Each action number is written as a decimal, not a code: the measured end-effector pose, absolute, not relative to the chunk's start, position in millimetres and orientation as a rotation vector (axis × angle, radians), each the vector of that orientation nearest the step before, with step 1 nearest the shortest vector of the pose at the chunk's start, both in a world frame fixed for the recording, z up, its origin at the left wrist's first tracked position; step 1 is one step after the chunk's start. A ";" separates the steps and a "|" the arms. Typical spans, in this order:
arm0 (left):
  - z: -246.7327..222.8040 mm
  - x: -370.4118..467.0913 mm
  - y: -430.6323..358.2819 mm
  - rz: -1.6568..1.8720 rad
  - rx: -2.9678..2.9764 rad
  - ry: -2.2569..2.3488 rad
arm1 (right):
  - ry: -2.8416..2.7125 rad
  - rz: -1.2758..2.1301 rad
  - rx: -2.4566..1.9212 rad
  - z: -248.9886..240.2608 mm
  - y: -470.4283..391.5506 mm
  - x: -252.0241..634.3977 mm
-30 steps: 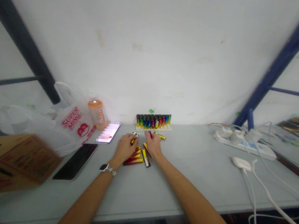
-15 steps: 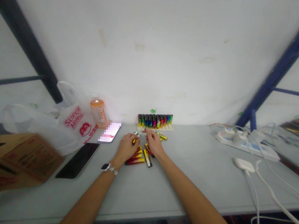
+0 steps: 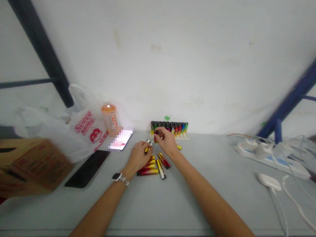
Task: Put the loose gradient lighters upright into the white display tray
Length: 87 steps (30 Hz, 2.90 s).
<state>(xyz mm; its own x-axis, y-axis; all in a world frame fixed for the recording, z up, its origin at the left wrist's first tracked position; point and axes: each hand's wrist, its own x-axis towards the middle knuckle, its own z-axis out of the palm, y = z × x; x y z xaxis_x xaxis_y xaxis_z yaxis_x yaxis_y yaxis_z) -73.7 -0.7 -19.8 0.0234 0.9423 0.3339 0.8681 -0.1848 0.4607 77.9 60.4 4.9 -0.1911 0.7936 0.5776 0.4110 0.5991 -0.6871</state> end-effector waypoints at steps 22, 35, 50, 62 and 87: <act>-24.8 -78.8 3.1 0.907 2.110 1.871 | -2.292 -0.313 -1.214 33.4 116.1 81.2; -24.4 -78.3 4.6 0.910 2.135 1.871 | -2.271 -0.108 -1.424 -4.1 30.3 100.6; -23.1 -78.4 3.2 0.900 2.139 1.882 | -1.818 0.851 -1.227 3.7 48.2 99.4; -24.2 -78.6 4.2 0.929 2.133 1.864 | -0.986 1.796 -0.717 -3.8 21.5 100.4; -23.2 -77.8 3.9 0.927 2.156 1.872 | -0.968 1.737 -0.947 -1.4 11.2 81.4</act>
